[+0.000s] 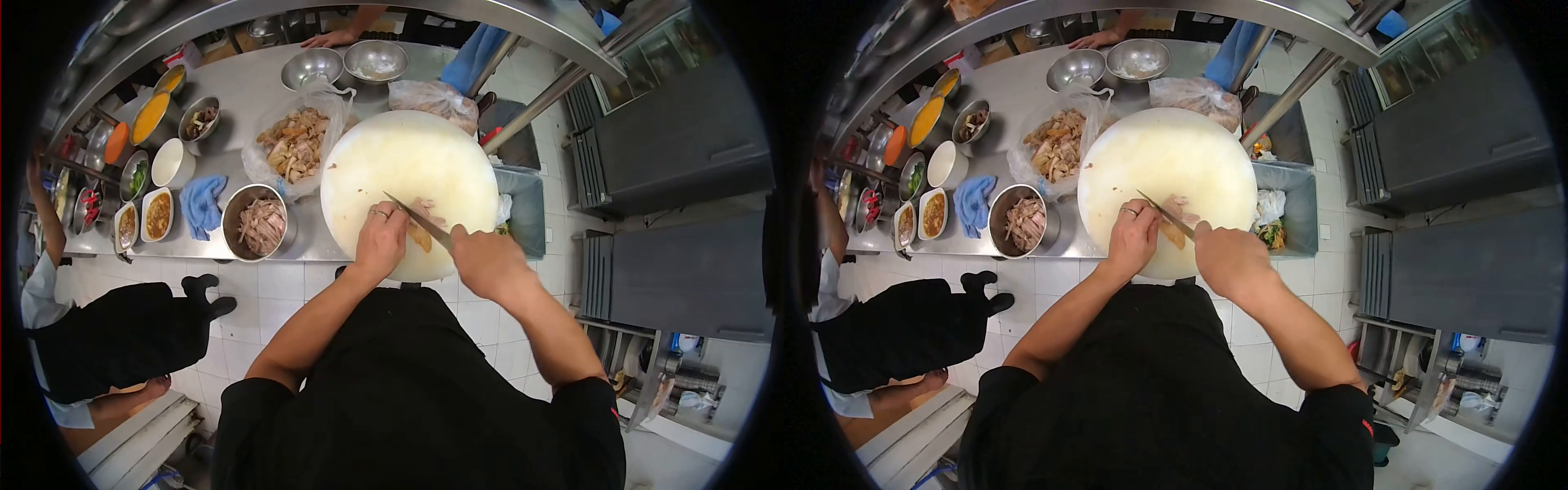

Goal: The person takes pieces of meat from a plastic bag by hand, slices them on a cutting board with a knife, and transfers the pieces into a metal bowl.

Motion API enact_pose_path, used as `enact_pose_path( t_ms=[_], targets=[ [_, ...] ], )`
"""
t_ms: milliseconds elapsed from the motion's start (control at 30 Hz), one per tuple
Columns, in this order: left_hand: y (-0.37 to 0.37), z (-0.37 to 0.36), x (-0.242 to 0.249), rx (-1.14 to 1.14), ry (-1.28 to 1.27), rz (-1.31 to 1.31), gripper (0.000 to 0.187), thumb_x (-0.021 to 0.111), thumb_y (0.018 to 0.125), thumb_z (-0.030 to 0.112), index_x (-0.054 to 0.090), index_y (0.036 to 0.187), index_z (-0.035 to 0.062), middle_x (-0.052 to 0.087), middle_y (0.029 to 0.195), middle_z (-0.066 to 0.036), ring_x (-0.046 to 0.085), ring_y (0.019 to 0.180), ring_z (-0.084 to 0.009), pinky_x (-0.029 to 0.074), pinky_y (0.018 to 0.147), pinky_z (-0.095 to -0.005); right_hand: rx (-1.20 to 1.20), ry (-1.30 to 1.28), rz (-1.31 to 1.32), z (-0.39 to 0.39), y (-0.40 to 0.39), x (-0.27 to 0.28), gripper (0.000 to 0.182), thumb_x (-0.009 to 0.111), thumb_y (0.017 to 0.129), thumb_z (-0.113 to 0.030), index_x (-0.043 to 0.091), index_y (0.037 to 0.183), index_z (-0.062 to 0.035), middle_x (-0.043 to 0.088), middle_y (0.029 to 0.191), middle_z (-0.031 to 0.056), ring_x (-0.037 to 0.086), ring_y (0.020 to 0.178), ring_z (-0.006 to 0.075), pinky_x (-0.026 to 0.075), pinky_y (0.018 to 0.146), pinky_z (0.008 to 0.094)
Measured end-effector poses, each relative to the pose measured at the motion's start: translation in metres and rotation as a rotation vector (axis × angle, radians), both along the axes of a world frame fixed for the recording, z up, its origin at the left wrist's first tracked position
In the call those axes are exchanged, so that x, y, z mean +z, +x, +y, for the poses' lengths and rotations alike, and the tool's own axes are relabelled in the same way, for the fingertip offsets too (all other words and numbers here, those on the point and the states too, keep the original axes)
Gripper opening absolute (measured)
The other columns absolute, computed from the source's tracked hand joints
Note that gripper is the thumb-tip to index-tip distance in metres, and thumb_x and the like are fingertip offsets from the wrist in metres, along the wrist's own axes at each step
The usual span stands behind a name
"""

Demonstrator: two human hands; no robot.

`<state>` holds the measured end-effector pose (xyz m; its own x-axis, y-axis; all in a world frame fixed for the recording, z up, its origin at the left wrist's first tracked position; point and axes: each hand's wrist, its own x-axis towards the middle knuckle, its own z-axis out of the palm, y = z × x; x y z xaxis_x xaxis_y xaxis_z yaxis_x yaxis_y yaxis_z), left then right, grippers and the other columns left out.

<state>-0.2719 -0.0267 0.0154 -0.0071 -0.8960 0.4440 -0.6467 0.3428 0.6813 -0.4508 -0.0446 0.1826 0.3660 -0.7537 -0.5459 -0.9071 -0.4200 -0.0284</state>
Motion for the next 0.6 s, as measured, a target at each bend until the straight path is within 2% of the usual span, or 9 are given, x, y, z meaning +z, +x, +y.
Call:
enact_pose_path(
  t_ms=[67, 167, 300, 467, 600],
  targets=[
    [0.000, 0.000, 0.000, 0.004, 0.005, -0.013, 0.013, 0.069, 0.083, -0.007, 0.067, 0.093, 0.0014, 0.061, 0.097, -0.016, 0.062, 0.094, -0.0375, 0.053, 0.082, -0.0459, -0.024, -0.047, -0.067, -0.003, 0.001, -0.026, 0.021, 0.053, 0.099, -0.012, 0.062, 0.112, 0.0021, 0.076, 0.093, 0.0246, 0.076, 0.091, 0.0405, 0.061, 0.079, 0.0491],
    [0.003, 0.002, -0.002, -0.024, -0.010, -0.024, 0.012, 0.068, 0.084, -0.007, 0.066, 0.092, 0.0012, 0.061, 0.097, -0.016, 0.061, 0.094, -0.0379, 0.052, 0.083, -0.0465, 0.030, 0.023, -0.115, -0.026, -0.001, -0.014, 0.021, 0.053, 0.098, -0.011, 0.062, 0.111, 0.0025, 0.076, 0.094, 0.0254, 0.076, 0.091, 0.0416, 0.061, 0.080, 0.0485],
    [0.003, 0.002, 0.002, -0.006, -0.014, -0.030, 0.011, 0.067, 0.085, -0.007, 0.066, 0.092, 0.0011, 0.061, 0.096, -0.016, 0.060, 0.093, -0.0385, 0.051, 0.083, -0.0475, 0.021, 0.007, 0.023, -0.001, 0.005, 0.017, 0.020, 0.053, 0.098, -0.011, 0.063, 0.111, 0.0018, 0.076, 0.094, 0.0248, 0.076, 0.090, 0.0417, 0.061, 0.081, 0.0497],
    [0.005, 0.000, 0.001, -0.015, -0.037, -0.063, 0.011, 0.067, 0.085, -0.007, 0.065, 0.092, 0.0010, 0.060, 0.093, -0.016, 0.058, 0.092, -0.0388, 0.050, 0.082, -0.0476, -0.011, -0.023, -0.079, -0.013, 0.003, -0.022, 0.022, 0.051, 0.098, -0.011, 0.064, 0.110, 0.0014, 0.077, 0.096, 0.0237, 0.077, 0.092, 0.0388, 0.061, 0.082, 0.0491],
    [0.005, -0.001, 0.001, -0.021, -0.067, -0.069, 0.011, 0.066, 0.084, -0.008, 0.064, 0.091, 0.0012, 0.060, 0.092, -0.016, 0.058, 0.092, -0.0391, 0.050, 0.082, -0.0475, 0.003, 0.024, 0.005, -0.010, 0.005, 0.010, 0.024, 0.051, 0.100, -0.014, 0.066, 0.113, 0.0008, 0.076, 0.098, 0.0241, 0.077, 0.094, 0.0398, 0.061, 0.082, 0.0498]
  ],
)
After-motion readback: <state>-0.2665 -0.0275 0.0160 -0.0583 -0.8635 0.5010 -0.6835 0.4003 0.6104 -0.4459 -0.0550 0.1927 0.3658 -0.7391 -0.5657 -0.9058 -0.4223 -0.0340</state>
